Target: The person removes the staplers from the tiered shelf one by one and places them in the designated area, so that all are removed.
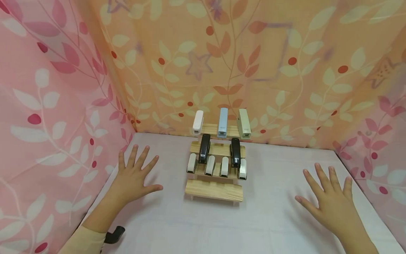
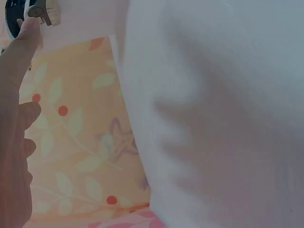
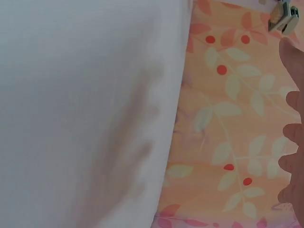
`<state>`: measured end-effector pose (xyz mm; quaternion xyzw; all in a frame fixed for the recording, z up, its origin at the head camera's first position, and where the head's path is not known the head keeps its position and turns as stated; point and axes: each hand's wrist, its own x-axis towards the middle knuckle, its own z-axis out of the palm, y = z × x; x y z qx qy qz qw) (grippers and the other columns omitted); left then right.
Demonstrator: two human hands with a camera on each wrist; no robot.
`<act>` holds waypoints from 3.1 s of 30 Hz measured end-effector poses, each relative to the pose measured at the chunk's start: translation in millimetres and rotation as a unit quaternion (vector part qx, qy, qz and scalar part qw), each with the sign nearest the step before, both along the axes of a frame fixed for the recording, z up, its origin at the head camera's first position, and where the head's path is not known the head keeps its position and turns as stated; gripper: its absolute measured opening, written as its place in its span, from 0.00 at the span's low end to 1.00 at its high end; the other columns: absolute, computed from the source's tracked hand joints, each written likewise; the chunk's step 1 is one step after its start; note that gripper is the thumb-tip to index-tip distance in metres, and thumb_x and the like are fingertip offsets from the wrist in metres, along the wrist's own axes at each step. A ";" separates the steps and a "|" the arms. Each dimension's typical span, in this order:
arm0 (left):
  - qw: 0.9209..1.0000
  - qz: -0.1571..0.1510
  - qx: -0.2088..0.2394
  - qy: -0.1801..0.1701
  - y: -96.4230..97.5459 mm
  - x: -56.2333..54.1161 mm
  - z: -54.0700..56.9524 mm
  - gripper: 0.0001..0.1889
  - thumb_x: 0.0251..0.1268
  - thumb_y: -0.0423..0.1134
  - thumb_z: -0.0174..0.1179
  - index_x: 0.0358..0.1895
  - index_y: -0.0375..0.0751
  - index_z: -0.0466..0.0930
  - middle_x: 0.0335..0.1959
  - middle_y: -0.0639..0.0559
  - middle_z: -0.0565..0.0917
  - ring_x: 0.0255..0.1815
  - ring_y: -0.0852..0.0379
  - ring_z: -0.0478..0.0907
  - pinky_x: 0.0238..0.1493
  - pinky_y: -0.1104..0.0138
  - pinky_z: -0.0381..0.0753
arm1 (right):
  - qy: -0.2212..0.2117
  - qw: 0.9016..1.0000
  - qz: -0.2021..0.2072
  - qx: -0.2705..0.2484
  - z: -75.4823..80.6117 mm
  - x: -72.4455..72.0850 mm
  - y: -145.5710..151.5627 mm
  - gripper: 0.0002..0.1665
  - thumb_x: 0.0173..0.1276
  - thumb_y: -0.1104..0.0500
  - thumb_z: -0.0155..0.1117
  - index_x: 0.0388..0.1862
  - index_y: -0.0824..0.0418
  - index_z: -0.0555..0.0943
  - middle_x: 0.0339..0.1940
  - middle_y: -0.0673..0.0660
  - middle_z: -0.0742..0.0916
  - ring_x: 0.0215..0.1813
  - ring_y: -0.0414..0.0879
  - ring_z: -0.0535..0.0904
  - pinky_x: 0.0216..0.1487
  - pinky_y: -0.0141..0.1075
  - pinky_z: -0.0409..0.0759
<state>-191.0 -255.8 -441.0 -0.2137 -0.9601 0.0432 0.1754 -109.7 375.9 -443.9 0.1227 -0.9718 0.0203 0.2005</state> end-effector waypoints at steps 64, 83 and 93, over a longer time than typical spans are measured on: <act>0.849 -0.008 0.453 -0.274 89.7 17.5 -41.5 0.45 0.65 0.58 0.68 0.82 0.60 0.54 0.82 0.48 0.59 0.81 0.37 0.57 0.75 0.34 0.61 | -0.017 0.933 0.049 -0.357 86.1 -72.2 -124.5 0.43 0.75 0.45 0.66 0.82 0.55 0.62 0.76 0.59 0.75 0.75 0.64 0.69 0.72 0.68 0.66; 0.793 -0.031 0.526 -0.307 94.8 19.3 -56.8 0.40 0.68 0.49 0.70 0.79 0.47 0.61 0.79 0.46 0.66 0.79 0.41 0.62 0.78 0.49 0.64 | -0.076 0.896 0.088 -0.428 94.4 -105.7 -147.5 0.43 0.74 0.47 0.67 0.81 0.55 0.62 0.74 0.58 0.76 0.75 0.57 0.71 0.72 0.60 0.72; 0.763 -0.042 0.562 -0.316 93.8 16.2 -68.7 0.40 0.61 0.48 0.74 0.75 0.43 0.68 0.74 0.45 0.72 0.77 0.45 0.67 0.77 0.58 0.66 | -0.102 0.882 0.099 -0.450 90.2 -128.0 -152.4 0.44 0.72 0.47 0.70 0.82 0.52 0.62 0.76 0.59 0.75 0.76 0.58 0.70 0.76 0.61 0.67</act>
